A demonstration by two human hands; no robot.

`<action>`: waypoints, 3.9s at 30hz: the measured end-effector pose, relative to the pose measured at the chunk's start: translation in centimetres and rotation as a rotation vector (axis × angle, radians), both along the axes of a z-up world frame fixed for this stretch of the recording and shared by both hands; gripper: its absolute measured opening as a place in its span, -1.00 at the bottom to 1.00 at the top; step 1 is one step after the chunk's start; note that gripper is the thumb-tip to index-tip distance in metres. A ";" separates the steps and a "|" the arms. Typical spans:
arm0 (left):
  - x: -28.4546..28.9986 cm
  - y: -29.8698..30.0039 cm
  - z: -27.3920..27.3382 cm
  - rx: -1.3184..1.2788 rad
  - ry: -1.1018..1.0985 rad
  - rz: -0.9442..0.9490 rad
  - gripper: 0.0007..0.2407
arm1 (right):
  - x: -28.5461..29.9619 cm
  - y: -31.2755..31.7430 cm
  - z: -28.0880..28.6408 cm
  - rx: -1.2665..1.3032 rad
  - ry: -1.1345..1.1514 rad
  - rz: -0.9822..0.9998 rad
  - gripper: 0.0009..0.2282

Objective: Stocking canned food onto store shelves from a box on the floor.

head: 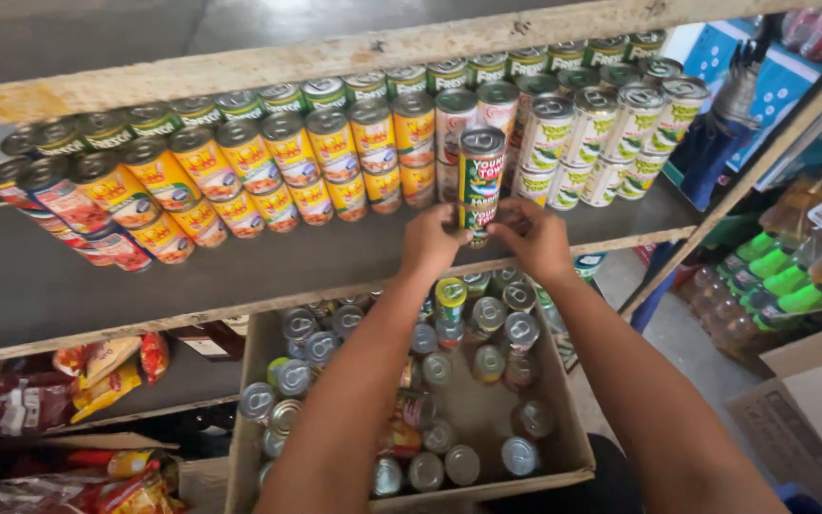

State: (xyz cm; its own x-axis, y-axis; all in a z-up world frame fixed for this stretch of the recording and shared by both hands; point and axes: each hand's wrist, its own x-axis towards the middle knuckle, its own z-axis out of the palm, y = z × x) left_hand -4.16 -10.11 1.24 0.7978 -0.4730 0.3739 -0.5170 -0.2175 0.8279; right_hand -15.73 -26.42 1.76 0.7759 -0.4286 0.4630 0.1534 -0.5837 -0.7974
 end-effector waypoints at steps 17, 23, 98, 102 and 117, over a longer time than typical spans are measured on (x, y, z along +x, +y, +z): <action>1.8 -6.4 -1.9 0.056 -0.135 0.095 -0.64 | 1.6 -1.6 1.2 0.333 0.126 -0.127 -0.74; 2.4 -6.3 -3.1 0.019 -0.232 0.132 -0.65 | 1.4 -1.0 1.4 0.303 0.084 -0.171 -0.76; -13.5 18.4 -7.3 0.055 0.180 -0.036 -0.62 | -10.2 17.8 -16.5 0.387 0.311 0.477 -0.31; -8.8 17.4 -11.1 0.318 -0.161 0.229 -0.69 | -10.2 15.8 -19.2 0.358 0.299 0.364 -0.35; -11.4 16.0 -12.2 0.483 -0.470 0.273 -0.52 | -9.7 16.7 -21.0 0.747 0.394 0.237 -0.46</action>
